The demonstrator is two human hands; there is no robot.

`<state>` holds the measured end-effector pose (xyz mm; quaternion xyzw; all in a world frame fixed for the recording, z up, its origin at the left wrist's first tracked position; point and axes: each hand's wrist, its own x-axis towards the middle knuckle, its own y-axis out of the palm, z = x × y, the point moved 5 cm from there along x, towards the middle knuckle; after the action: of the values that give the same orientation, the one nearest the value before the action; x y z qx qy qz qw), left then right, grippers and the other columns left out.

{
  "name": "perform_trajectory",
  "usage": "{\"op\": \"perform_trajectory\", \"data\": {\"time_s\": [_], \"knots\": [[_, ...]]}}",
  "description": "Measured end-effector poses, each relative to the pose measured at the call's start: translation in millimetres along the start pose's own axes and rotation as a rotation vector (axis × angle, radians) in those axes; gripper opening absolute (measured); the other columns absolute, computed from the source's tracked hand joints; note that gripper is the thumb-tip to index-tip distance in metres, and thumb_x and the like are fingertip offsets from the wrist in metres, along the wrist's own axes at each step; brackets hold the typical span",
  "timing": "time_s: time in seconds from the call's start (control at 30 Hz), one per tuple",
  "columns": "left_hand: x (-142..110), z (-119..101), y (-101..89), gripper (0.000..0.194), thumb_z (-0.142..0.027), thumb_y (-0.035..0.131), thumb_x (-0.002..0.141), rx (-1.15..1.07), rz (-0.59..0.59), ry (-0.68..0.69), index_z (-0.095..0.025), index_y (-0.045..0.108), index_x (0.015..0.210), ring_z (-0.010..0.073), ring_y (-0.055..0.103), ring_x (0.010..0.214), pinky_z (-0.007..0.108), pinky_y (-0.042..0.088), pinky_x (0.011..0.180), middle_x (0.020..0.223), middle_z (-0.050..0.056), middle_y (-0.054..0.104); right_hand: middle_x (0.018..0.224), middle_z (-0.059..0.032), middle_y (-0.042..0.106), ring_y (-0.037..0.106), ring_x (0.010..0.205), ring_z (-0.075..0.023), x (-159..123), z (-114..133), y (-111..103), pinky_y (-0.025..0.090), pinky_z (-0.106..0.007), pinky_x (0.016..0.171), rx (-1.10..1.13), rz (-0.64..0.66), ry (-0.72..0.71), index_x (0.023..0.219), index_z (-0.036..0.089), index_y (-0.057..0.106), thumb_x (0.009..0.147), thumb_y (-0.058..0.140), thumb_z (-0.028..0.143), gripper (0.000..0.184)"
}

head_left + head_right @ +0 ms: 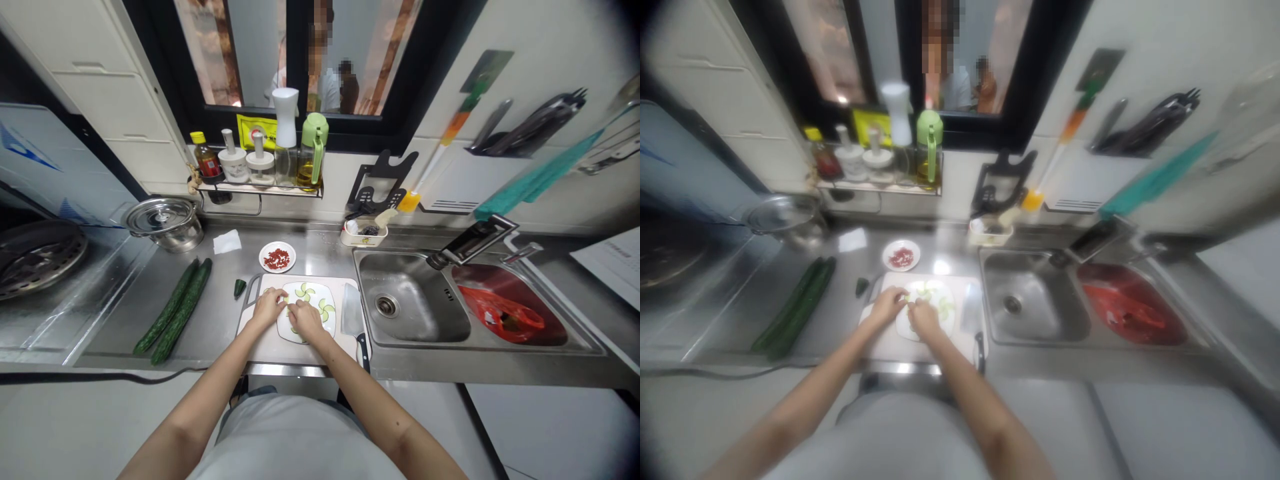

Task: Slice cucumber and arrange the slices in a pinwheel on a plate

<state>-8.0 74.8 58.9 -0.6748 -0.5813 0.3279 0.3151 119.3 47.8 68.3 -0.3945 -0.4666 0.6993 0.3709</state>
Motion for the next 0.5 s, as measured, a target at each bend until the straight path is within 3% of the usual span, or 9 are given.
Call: {"op": "perform_trajectory", "data": {"time_s": [0.5], "knots": [[-0.8, -2.7, -1.8, 0.024, -0.021, 0.057, 0.078, 0.017, 0.009, -0.032, -0.022, 0.066, 0.100, 0.0175, 0.055, 0.086, 0.028, 0.040, 0.078, 0.086, 0.003, 0.059, 0.097, -0.0073, 0.060, 0.057, 0.090, -0.0177, 0.0, 2.0, 0.1, 0.040, -0.026, 0.069, -0.003, -0.015, -0.003, 0.104, 0.020, 0.062, 0.094, 0.037, 0.028, 0.027]]}}
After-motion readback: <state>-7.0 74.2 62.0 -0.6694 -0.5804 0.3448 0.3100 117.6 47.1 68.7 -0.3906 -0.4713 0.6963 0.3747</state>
